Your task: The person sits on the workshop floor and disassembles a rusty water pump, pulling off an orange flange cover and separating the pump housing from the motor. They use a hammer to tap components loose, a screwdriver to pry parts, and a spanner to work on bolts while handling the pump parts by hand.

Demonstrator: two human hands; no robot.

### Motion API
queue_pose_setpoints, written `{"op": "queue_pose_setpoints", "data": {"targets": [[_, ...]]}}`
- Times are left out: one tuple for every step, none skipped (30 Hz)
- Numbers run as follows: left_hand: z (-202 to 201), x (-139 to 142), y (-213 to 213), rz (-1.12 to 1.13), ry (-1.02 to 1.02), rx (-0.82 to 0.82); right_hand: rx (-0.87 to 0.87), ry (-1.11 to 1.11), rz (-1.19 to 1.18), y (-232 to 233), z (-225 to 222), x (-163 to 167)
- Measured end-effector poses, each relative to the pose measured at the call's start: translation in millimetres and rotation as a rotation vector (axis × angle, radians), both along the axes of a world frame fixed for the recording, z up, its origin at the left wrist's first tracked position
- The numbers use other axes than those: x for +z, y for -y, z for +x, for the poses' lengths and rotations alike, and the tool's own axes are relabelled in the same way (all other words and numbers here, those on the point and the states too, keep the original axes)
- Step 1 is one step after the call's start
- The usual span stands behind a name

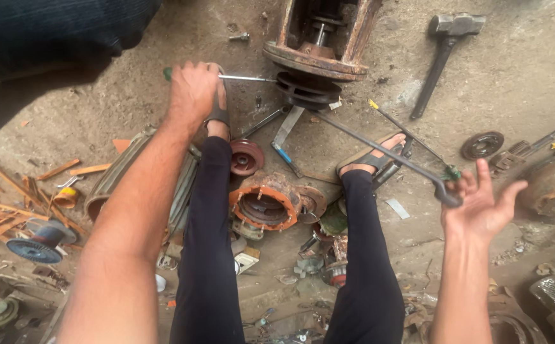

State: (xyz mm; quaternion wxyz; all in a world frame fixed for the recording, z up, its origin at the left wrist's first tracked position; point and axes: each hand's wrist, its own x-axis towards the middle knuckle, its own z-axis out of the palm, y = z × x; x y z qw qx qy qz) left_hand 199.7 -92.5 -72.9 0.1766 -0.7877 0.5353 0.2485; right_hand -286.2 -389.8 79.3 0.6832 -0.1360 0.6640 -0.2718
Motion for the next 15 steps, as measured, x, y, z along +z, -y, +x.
{"op": "queue_pose_setpoints", "data": {"targets": [[4,-11,0,-0.056,-0.007,0.008,-0.081,0.104,0.012,-4,3,6],[8,-21,-2,-0.107,-0.016,0.015,-0.163,0.204,0.028,-10,8,12],[11,-32,-5,-0.093,-0.053,0.033,-0.243,0.300,0.044,-15,18,18],[12,-42,-7,-0.081,-0.091,0.050,-0.220,0.316,-0.009,-20,29,28],[12,-51,-10,-0.068,-0.128,0.066,-0.198,0.334,-0.061,-27,43,41],[10,-60,-12,-0.129,-0.152,0.041,-0.070,0.301,-0.106,-33,61,55],[6,-68,-13,-0.186,-0.176,0.018,0.060,0.269,-0.145,-40,81,71],[1,-75,-13,-0.242,-0.200,-0.002,0.191,0.237,-0.181,-51,105,84],[-4,-82,-12,-0.261,-0.186,0.026,0.296,0.170,-0.299,-67,131,92],[-9,-87,-9,-0.284,-0.175,0.053,0.403,0.099,-0.420,-82,156,102],[-13,-93,-5,-0.317,-0.159,0.080,0.512,0.030,-0.551,-94,179,110],[-14,-99,-3,-0.298,-0.179,0.075,0.659,-0.220,-0.555,-113,201,127],[-15,-103,1,-0.285,-0.189,0.070,0.793,-0.315,-0.539,-116,218,134],[-14,-108,4,-0.270,-0.193,0.061,0.930,-0.407,-0.528,-120,232,140],[-13,-112,8,-0.289,-0.205,0.059,1.060,-0.343,-0.484,-120,243,138]]}}
